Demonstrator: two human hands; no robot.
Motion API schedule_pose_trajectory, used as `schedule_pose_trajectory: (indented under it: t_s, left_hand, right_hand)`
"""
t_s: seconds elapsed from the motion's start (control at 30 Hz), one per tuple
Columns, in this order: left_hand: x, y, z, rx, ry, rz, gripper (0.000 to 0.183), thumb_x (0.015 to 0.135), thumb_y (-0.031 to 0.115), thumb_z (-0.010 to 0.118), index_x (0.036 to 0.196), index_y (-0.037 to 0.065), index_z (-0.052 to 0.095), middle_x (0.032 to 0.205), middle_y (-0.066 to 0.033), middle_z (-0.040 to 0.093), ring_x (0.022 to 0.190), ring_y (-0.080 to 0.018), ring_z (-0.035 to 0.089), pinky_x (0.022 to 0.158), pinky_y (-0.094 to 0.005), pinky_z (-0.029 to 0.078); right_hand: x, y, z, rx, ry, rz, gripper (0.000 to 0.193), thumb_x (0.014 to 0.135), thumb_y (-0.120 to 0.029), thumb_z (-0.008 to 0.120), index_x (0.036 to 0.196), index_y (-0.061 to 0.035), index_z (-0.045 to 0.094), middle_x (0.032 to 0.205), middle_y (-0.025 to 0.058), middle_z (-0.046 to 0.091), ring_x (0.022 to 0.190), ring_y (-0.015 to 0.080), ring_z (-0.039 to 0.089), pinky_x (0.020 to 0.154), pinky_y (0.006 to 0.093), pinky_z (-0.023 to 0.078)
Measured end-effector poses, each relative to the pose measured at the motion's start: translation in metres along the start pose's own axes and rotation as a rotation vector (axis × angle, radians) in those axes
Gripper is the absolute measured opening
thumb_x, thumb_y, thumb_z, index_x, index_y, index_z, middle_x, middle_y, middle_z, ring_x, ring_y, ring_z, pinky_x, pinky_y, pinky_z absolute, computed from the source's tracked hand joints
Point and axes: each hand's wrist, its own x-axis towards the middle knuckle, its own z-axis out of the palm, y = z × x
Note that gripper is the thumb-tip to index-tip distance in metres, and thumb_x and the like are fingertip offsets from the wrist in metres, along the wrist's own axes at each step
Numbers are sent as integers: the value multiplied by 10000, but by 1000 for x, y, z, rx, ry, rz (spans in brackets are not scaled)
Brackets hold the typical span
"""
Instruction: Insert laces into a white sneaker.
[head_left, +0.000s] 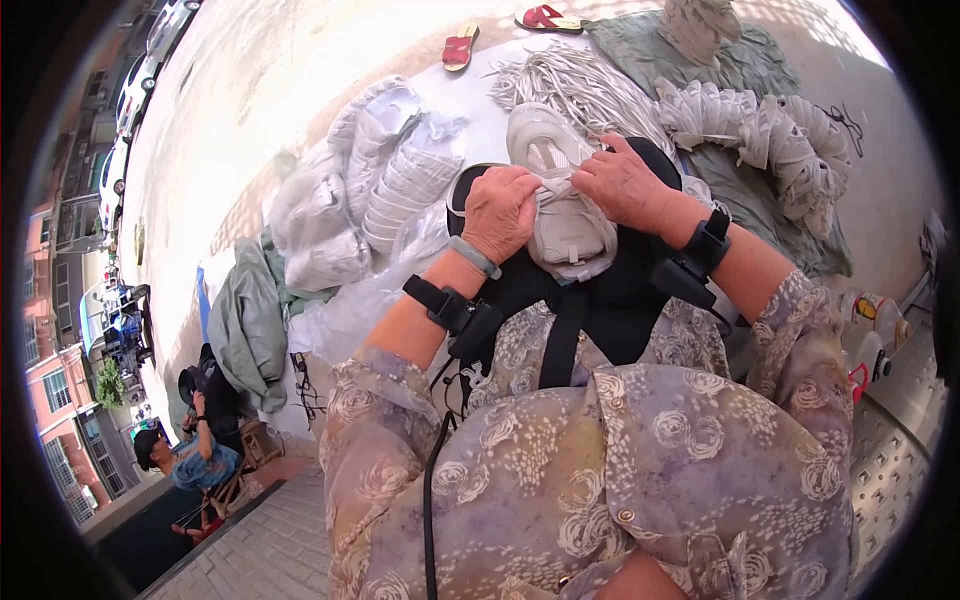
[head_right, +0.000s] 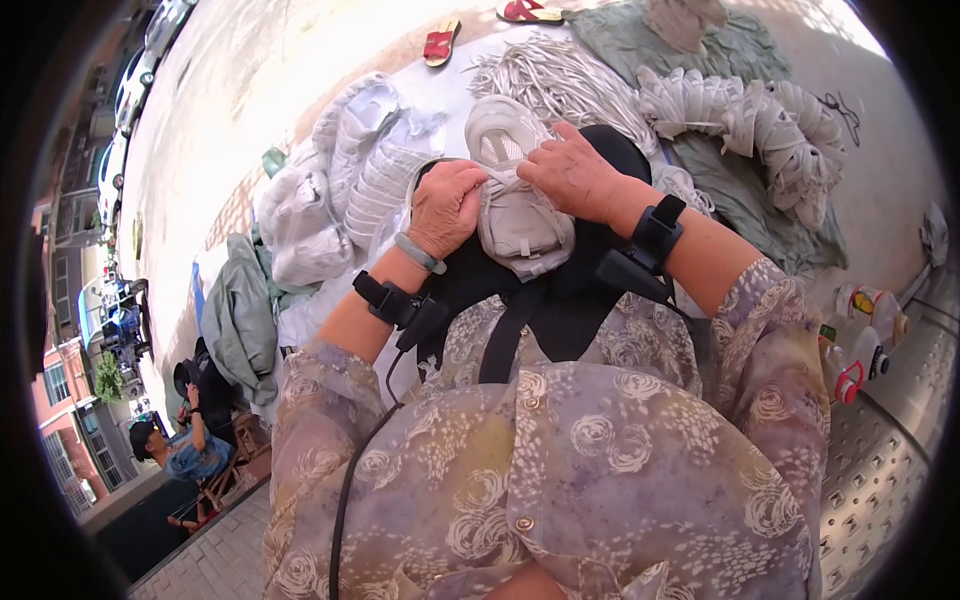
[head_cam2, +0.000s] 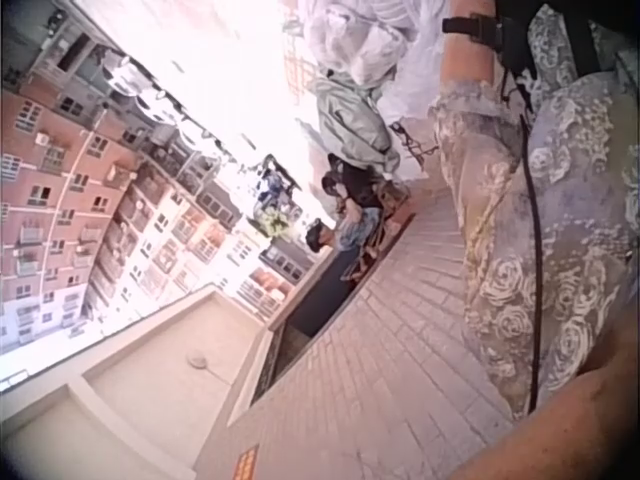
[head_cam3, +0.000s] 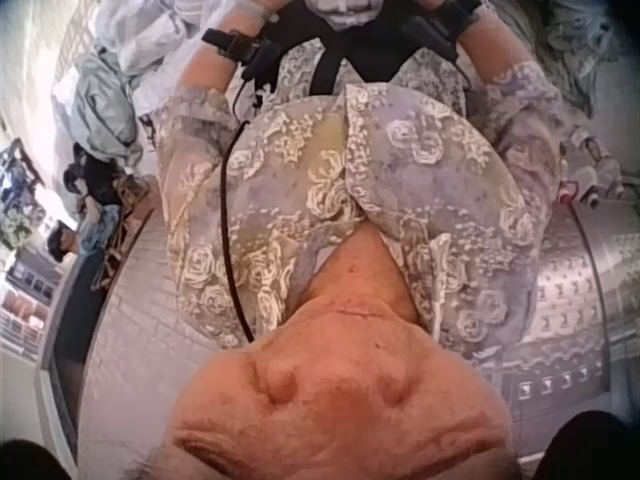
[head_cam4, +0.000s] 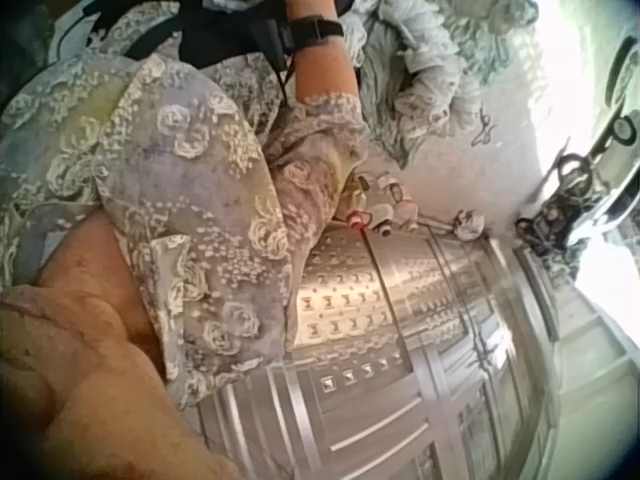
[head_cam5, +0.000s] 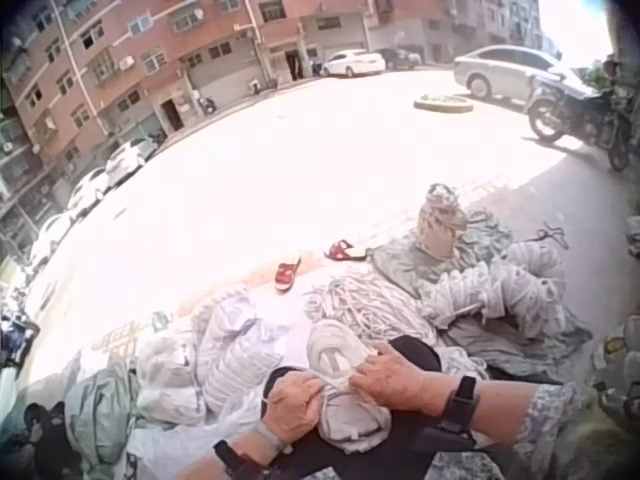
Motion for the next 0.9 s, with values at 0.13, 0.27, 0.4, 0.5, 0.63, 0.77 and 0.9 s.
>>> schedule_pose_trajectory:
  t_s: [0.13,0.27,0.4,0.5,0.63,0.77,0.9]
  left_hand:
    - [6,2,8,77,-47,15,187,681,67,565,858,48,622,941,-106,597,862,-283,558,755,-374,434]
    - [8,1,17,109,-125,-58,200,670,112,568,856,70,629,950,-107,569,853,-293,541,739,-380,427]
    - [10,-4,22,92,-119,-35,183,669,110,573,838,66,627,925,-102,562,842,-294,538,731,-387,425]
    - [10,-4,25,78,-45,-1,124,638,107,571,757,76,591,885,-88,545,837,-286,520,714,-393,408]
    - [11,0,22,181,-68,85,114,648,103,578,759,79,588,867,-78,547,827,-270,526,714,-387,402]
    - [12,3,19,229,-77,137,113,654,85,573,766,85,568,841,-62,552,812,-250,530,721,-378,390]
    - [12,6,16,264,-99,171,130,656,83,574,785,89,563,807,-60,552,790,-247,532,731,-371,380]
  right_hand:
    - [3,-8,-1,180,31,172,177,687,-104,573,860,-138,574,779,29,539,848,194,542,755,374,347]
    - [16,-14,1,148,38,113,173,691,-113,572,863,-136,577,814,32,546,882,197,530,765,376,346]
    - [15,-16,3,-9,29,-21,104,716,-107,542,816,-120,567,786,28,547,852,198,540,894,419,327]
    - [9,-21,-2,-133,12,-103,47,743,-94,501,745,-116,542,712,22,552,780,190,559,978,467,272]
    - [8,-24,-11,-218,11,-73,35,729,-77,507,743,-109,500,637,9,479,723,185,533,1005,486,256]
    - [-11,-13,-23,-239,-28,17,45,725,-76,509,717,-118,496,582,9,485,676,188,538,984,482,271]
    - [-43,2,-23,-232,25,270,65,702,-69,534,703,-130,511,573,17,518,646,200,541,940,468,299]
